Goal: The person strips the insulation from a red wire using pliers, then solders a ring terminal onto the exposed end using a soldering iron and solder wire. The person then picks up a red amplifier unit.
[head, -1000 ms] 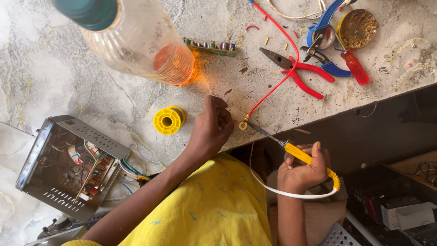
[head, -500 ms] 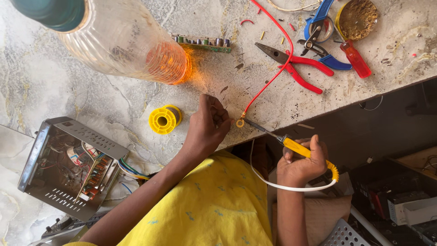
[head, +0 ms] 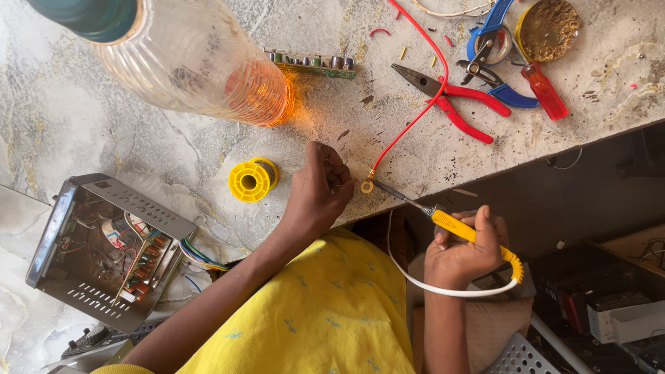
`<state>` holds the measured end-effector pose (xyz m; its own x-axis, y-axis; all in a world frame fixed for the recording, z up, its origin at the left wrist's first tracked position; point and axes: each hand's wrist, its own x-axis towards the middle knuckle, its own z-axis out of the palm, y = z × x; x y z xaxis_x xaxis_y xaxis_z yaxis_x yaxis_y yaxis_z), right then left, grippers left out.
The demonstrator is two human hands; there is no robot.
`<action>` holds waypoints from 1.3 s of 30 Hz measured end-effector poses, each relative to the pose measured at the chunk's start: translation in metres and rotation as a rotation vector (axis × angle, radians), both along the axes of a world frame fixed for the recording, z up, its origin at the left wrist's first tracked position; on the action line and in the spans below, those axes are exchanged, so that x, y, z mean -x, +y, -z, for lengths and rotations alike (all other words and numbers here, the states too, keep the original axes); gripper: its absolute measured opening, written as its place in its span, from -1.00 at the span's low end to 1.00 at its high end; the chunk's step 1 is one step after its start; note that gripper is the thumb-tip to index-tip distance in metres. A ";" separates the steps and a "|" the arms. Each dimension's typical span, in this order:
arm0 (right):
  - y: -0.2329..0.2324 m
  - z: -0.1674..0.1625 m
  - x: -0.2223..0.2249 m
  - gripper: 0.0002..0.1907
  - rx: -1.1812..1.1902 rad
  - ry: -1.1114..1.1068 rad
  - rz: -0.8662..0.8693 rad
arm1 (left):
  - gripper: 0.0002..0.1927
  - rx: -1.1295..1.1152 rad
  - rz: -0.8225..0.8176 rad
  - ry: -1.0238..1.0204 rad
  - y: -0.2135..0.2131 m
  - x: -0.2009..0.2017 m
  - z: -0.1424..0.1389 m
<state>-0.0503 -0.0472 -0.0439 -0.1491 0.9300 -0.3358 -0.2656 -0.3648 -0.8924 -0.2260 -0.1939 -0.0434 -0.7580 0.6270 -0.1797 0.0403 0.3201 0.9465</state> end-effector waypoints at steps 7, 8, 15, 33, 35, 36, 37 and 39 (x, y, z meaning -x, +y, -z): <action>-0.006 -0.017 0.003 -0.77 -0.088 -0.077 -0.009 | -0.57 -0.011 -0.014 -0.007 0.001 -0.001 0.000; -0.006 -0.019 0.003 -0.78 -0.092 -0.084 -0.029 | -0.57 -0.014 -0.013 -0.003 0.001 -0.001 -0.001; -0.007 -0.032 0.006 -0.78 -0.166 -0.062 -0.148 | -0.57 -0.006 -0.011 0.008 0.003 -0.001 -0.002; 0.008 -0.013 -0.003 -0.76 0.030 -0.031 -0.112 | -0.58 -0.016 -0.026 -0.030 0.003 -0.003 -0.002; 0.008 -0.014 -0.002 -0.74 0.024 -0.055 -0.119 | -0.58 -0.011 -0.021 -0.037 0.004 -0.003 -0.001; 0.008 -0.016 -0.002 -0.72 0.022 -0.066 -0.123 | -0.58 -0.006 -0.018 -0.039 0.004 -0.004 -0.001; 0.008 -0.017 -0.001 -0.73 0.025 -0.073 -0.123 | -0.58 -0.005 -0.021 -0.031 0.004 -0.004 0.000; 0.007 -0.021 0.001 -0.74 0.032 -0.090 -0.122 | -0.59 -0.001 -0.024 -0.017 0.005 -0.004 0.001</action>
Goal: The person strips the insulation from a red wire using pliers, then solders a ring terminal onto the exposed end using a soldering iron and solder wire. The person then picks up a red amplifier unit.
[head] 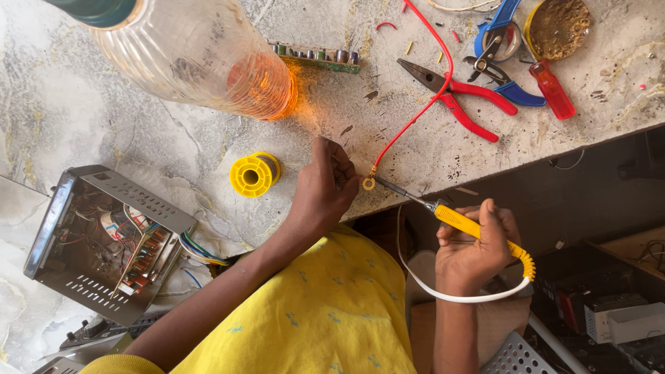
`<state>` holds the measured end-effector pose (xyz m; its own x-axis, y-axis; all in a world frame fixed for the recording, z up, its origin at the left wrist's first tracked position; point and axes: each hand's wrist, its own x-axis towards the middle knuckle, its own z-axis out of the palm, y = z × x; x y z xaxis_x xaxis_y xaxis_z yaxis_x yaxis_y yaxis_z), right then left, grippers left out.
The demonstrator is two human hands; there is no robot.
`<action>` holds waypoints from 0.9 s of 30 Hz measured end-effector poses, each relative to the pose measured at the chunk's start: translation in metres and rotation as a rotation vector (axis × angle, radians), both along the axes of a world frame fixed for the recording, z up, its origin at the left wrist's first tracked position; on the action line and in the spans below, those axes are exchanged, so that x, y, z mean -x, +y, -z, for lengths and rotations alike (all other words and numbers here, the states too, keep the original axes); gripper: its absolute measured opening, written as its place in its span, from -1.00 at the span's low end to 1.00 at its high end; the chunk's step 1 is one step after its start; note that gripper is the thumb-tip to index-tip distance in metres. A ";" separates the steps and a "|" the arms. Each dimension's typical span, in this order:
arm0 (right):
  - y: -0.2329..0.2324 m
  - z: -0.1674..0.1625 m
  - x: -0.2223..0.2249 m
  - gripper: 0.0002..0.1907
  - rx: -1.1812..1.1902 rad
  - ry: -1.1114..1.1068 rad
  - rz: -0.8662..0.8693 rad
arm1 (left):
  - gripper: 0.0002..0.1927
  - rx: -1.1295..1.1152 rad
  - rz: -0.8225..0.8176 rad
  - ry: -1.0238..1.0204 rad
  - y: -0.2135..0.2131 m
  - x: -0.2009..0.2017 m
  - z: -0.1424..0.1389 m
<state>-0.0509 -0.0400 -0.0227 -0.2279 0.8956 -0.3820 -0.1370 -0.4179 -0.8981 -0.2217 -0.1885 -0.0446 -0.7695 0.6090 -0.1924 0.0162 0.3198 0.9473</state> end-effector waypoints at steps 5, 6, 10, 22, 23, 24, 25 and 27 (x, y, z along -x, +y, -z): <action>-0.005 -0.009 0.002 -0.81 -0.022 0.016 0.001 | -0.60 0.010 0.001 0.016 0.002 -0.001 0.003; -0.006 -0.011 0.002 -0.82 -0.026 0.014 -0.006 | -0.60 0.010 0.003 0.020 0.002 -0.002 0.003; -0.011 -0.016 0.003 -0.80 -0.082 -0.007 -0.036 | -0.60 0.021 -0.004 0.041 0.003 -0.003 0.003; -0.022 -0.029 0.007 -0.79 -0.187 -0.015 -0.125 | -0.59 0.026 -0.008 0.050 0.005 -0.004 0.001; -0.024 -0.029 0.006 -0.79 -0.209 -0.020 -0.138 | -0.59 0.025 -0.008 0.064 0.005 -0.004 0.001; -0.026 -0.030 0.006 -0.79 -0.230 -0.024 -0.152 | -0.59 0.025 -0.009 0.078 0.005 -0.004 0.001; -0.027 -0.031 0.005 -0.79 -0.256 -0.019 -0.165 | -0.60 0.029 -0.006 0.067 0.005 -0.004 0.001; -0.030 -0.031 0.005 -0.78 -0.311 -0.008 -0.193 | -0.61 0.033 -0.001 0.045 0.005 -0.004 0.000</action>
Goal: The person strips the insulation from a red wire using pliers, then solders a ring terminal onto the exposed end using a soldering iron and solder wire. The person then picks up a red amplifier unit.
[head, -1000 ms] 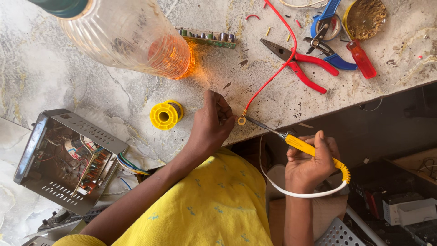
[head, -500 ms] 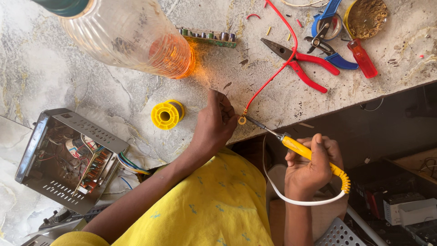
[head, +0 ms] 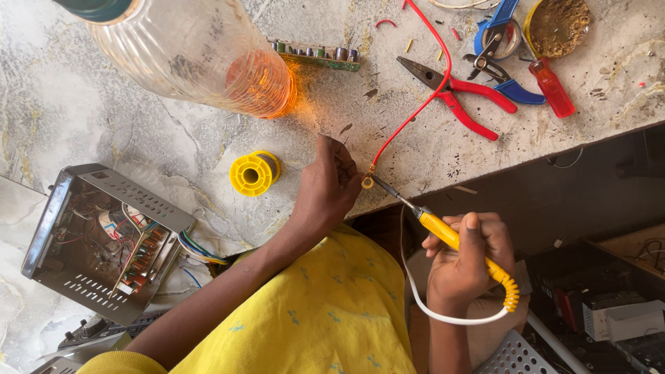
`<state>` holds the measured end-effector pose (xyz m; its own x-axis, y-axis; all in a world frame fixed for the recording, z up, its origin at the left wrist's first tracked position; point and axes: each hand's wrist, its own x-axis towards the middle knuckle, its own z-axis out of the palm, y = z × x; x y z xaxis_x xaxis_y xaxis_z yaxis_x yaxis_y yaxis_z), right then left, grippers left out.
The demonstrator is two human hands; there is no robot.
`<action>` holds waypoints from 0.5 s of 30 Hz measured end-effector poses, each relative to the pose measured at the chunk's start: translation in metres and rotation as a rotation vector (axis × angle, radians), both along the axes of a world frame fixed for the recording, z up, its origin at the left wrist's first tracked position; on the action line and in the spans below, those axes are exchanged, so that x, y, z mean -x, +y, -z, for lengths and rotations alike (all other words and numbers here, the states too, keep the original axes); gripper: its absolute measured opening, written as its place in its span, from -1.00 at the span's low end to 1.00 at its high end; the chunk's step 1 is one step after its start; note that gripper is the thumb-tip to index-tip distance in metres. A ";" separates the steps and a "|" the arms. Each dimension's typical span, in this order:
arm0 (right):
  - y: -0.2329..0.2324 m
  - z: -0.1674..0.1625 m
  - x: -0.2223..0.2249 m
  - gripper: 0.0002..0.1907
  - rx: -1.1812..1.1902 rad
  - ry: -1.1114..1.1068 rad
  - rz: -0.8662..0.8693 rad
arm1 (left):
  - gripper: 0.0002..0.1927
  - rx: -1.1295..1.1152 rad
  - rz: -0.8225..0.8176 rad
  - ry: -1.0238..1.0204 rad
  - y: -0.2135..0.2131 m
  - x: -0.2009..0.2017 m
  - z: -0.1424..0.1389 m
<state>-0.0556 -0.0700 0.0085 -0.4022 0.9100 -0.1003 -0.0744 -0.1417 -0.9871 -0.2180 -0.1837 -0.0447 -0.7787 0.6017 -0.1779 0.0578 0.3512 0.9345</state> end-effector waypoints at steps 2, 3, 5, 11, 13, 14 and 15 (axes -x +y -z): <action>-0.002 -0.001 -0.001 -0.76 -0.053 -0.024 -0.028 | -0.61 0.009 0.002 0.001 0.000 0.000 0.000; -0.002 -0.001 -0.002 -0.76 -0.079 -0.035 -0.043 | -0.62 0.014 0.002 0.001 0.000 0.000 0.000; -0.002 -0.002 -0.003 -0.75 -0.100 -0.047 -0.064 | -0.62 -0.009 -0.003 -0.005 0.000 0.000 0.000; -0.007 -0.004 -0.006 -0.76 -0.187 -0.068 -0.128 | -0.63 -0.014 -0.006 0.033 0.002 -0.002 0.000; -0.010 -0.004 -0.008 -0.77 -0.221 -0.085 -0.148 | -0.63 -0.007 -0.005 0.026 0.002 -0.002 0.000; -0.011 -0.004 -0.009 -0.77 -0.228 -0.093 -0.156 | -0.63 0.001 -0.003 0.020 0.003 -0.002 0.001; -0.012 -0.004 -0.010 -0.78 -0.236 -0.102 -0.164 | -0.63 0.010 -0.002 0.013 0.003 -0.002 0.001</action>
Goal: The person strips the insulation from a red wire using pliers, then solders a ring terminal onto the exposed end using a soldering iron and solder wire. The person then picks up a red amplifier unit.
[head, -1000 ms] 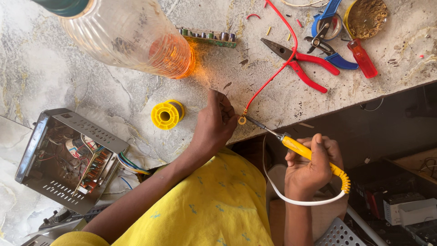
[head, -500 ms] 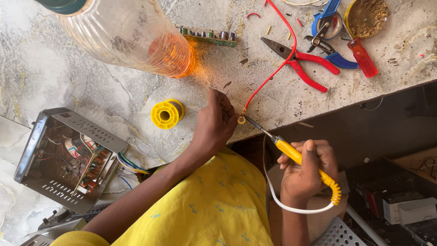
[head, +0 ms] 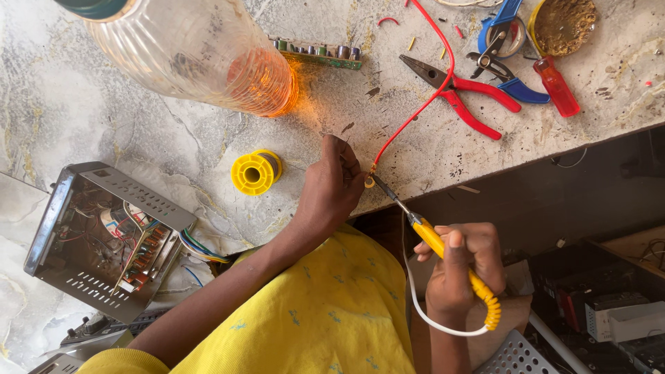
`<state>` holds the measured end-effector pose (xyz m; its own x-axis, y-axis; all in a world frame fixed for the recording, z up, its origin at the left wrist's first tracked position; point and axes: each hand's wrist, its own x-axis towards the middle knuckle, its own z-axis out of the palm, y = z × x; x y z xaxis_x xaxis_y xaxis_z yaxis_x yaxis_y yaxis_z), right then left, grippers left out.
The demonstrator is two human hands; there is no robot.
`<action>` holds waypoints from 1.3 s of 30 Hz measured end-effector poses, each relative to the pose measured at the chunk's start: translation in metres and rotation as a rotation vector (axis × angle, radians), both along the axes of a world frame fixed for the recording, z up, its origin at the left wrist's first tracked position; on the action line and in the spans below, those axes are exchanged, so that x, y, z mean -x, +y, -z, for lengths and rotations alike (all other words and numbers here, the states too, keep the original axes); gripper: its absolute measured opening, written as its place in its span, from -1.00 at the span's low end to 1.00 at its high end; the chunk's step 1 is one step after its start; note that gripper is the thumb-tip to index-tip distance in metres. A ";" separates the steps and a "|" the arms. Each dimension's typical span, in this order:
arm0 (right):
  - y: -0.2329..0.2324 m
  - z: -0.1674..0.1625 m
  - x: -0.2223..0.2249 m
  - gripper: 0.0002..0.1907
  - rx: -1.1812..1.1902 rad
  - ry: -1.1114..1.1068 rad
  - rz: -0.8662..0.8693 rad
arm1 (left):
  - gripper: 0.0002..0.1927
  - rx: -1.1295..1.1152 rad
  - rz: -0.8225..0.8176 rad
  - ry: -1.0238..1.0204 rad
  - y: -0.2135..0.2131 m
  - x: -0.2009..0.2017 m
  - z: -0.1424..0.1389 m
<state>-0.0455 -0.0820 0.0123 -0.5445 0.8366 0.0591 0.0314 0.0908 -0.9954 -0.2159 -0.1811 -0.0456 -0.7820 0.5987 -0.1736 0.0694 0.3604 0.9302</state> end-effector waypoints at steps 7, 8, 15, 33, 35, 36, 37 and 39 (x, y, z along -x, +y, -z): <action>-0.003 -0.002 -0.010 -0.88 -0.026 -0.007 -0.121 | -0.62 0.002 0.023 0.036 -0.001 0.000 -0.001; -0.003 -0.003 -0.012 -0.89 -0.033 -0.033 -0.147 | -0.62 -0.002 0.030 0.035 -0.001 0.000 -0.001; 0.008 -0.008 -0.019 -0.90 -0.219 -0.147 -0.292 | -0.71 0.024 0.299 0.167 -0.017 0.019 -0.022; 0.015 0.033 -0.032 -0.88 0.379 0.135 -0.035 | -0.92 0.052 0.316 0.414 -0.030 0.026 -0.011; 0.016 0.039 -0.034 -0.88 0.447 0.173 -0.007 | -0.92 0.065 0.325 0.355 -0.031 0.026 -0.010; 0.017 0.041 -0.034 -0.88 0.478 0.191 0.007 | -0.92 0.069 0.328 0.325 -0.031 0.027 -0.010; 0.018 0.043 -0.035 -0.89 0.496 0.196 0.016 | -0.92 0.063 0.333 0.318 -0.031 0.027 -0.010; 0.020 0.046 -0.035 -0.91 0.537 0.209 0.032 | -0.93 0.058 0.340 0.308 -0.031 0.028 -0.010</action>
<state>-0.0104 -0.0623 -0.0339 -0.5409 0.7949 -0.2748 -0.1763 -0.4266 -0.8871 -0.2434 -0.2119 -0.0353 -0.5636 0.8260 -0.0043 0.4630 0.3203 0.8265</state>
